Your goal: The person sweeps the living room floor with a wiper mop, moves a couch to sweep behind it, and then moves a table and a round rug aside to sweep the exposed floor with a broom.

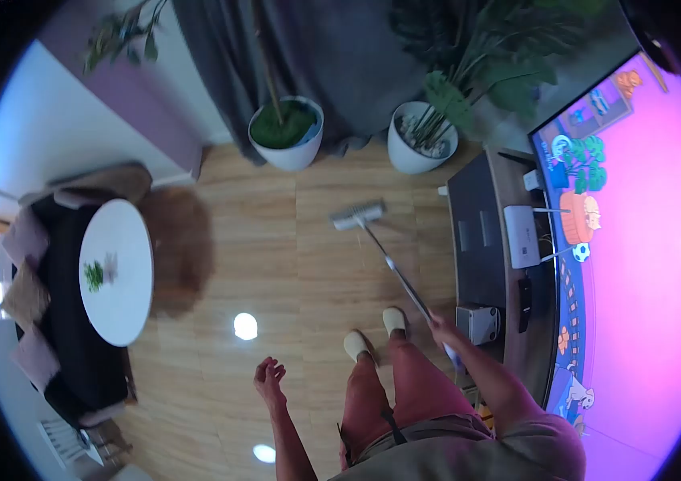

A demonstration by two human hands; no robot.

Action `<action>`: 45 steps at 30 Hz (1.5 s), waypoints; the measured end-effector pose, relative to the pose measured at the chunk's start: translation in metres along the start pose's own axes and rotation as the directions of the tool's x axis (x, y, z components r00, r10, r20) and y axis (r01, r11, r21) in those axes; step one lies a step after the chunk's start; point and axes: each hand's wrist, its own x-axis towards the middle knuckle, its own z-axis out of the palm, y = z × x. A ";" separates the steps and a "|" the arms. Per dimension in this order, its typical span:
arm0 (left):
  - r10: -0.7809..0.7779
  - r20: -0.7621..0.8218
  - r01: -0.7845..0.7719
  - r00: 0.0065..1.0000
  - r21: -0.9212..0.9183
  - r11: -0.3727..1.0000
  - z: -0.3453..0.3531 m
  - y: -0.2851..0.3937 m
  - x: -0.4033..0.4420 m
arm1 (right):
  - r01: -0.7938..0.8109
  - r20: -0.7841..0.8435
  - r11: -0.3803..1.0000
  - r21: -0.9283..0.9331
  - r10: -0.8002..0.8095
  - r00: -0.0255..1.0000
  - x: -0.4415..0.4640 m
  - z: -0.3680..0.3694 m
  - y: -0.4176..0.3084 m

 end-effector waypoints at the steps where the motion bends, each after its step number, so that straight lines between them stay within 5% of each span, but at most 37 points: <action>1: 0.024 0.025 -0.023 0.999 -0.001 1.000 0.011 0.006 0.005 | -0.223 0.105 0.958 0.178 0.207 0.973 -0.042 -0.018 -0.005; 2: 0.013 0.058 -0.014 0.998 0.024 1.000 0.024 0.013 0.009 | -0.237 0.091 0.895 0.377 0.218 0.972 -0.076 -0.021 0.012; 3: 0.003 0.093 -0.008 0.996 0.055 0.998 0.038 0.021 0.014 | -0.451 0.256 0.819 0.354 0.379 0.889 -0.099 -0.035 0.008; 5: 0.036 0.162 -0.047 0.986 0.067 0.997 0.075 0.029 0.026 | -0.660 0.582 0.493 0.568 0.326 0.745 -0.121 -0.050 0.024; 8: 0.047 0.405 -0.078 0.913 0.060 0.995 0.150 0.040 0.045 | -0.565 0.536 0.324 0.759 0.182 0.824 -0.156 -0.106 0.002; 9: 0.009 0.467 -0.080 0.884 0.131 0.988 0.184 0.041 0.042 | -0.548 0.521 0.311 0.776 0.173 0.836 -0.175 -0.117 -0.015; 11: -0.087 0.655 -0.094 0.751 0.236 0.967 0.259 0.046 0.025 | -0.210 0.117 0.768 0.606 0.175 0.978 -0.200 -0.132 -0.044; 12: -0.155 0.721 -0.096 0.676 0.294 0.951 0.298 0.046 0.012 | -0.113 0.048 0.825 0.554 0.104 0.993 -0.189 -0.120 -0.019; 13: -0.208 0.774 -0.121 0.598 0.344 0.931 0.336 0.039 0.001 | -0.106 0.037 0.818 0.565 0.103 0.994 -0.183 -0.135 -0.032; 15: -0.319 0.822 -0.182 0.471 0.444 0.877 0.407 0.025 -0.026 | -0.254 0.218 0.192 0.948 0.188 0.958 -0.169 -0.171 -0.078; 18: -0.620 0.706 -0.193 0.342 0.698 0.689 0.504 0.014 -0.054 | -0.203 0.197 0.188 0.961 0.049 0.979 -0.106 -0.198 -0.077; 23: -0.477 0.796 -0.181 0.373 0.566 0.804 0.605 0.028 -0.057 | -0.060 0.039 0.191 0.980 0.111 0.993 -0.047 -0.275 -0.141; 26: -0.560 0.800 0.115 0.215 0.549 0.828 0.658 0.036 -0.031 | -0.012 -0.004 0.137 0.990 0.115 0.993 0.002 -0.298 -0.145; 33: -0.556 0.813 0.152 0.172 0.536 0.831 0.777 0.040 0.007 | 0.238 -0.275 0.182 0.954 0.216 0.937 0.091 -0.361 -0.162; 35: -0.572 0.783 -0.254 0.246 0.621 0.741 0.817 0.049 0.025 | 0.245 -0.261 0.093 0.965 0.271 0.926 0.120 -0.385 -0.160; 36: -0.583 0.778 -0.265 0.234 0.628 0.732 0.838 0.041 0.036 | 0.265 -0.257 0.018 0.964 0.305 0.917 0.138 -0.402 -0.159; 37: -0.173 0.952 -0.632 0.252 0.297 0.716 0.857 0.031 0.045 | 0.268 -0.255 0.004 0.963 0.320 0.913 0.156 -0.418 -0.158; 39: 0.242 0.968 -0.887 0.071 -0.049 0.459 0.897 0.036 0.048 | 0.334 -0.288 -0.339 0.880 0.179 0.941 0.197 -0.449 -0.148; 40: 0.126 0.988 -0.922 0.085 0.030 0.385 0.921 0.044 0.051 | 0.345 -0.296 -0.347 0.872 0.187 0.937 0.218 -0.463 -0.142; 42: 0.003 0.995 -0.951 0.095 0.090 0.295 0.961 0.077 0.048 | 0.456 -0.496 -0.578 0.677 0.099 0.862 0.271 -0.480 -0.120; 43: -0.211 0.973 -0.975 -0.097 -0.135 -0.175 0.975 0.102 0.046 | 0.463 -0.500 -0.585 0.666 0.111 0.859 0.307 -0.485 -0.093; 44: -0.350 0.927 -0.880 -0.135 -0.275 -0.387 0.988 0.113 0.042 | 0.139 -0.366 -0.845 0.517 -0.072 0.928 0.343 -0.489 -0.055; 45: -0.481 0.860 -0.723 -0.171 -0.441 -0.531 1.001 0.123 0.039 | -0.218 -0.287 -0.938 0.270 -0.295 0.911 0.361 -0.490 -0.034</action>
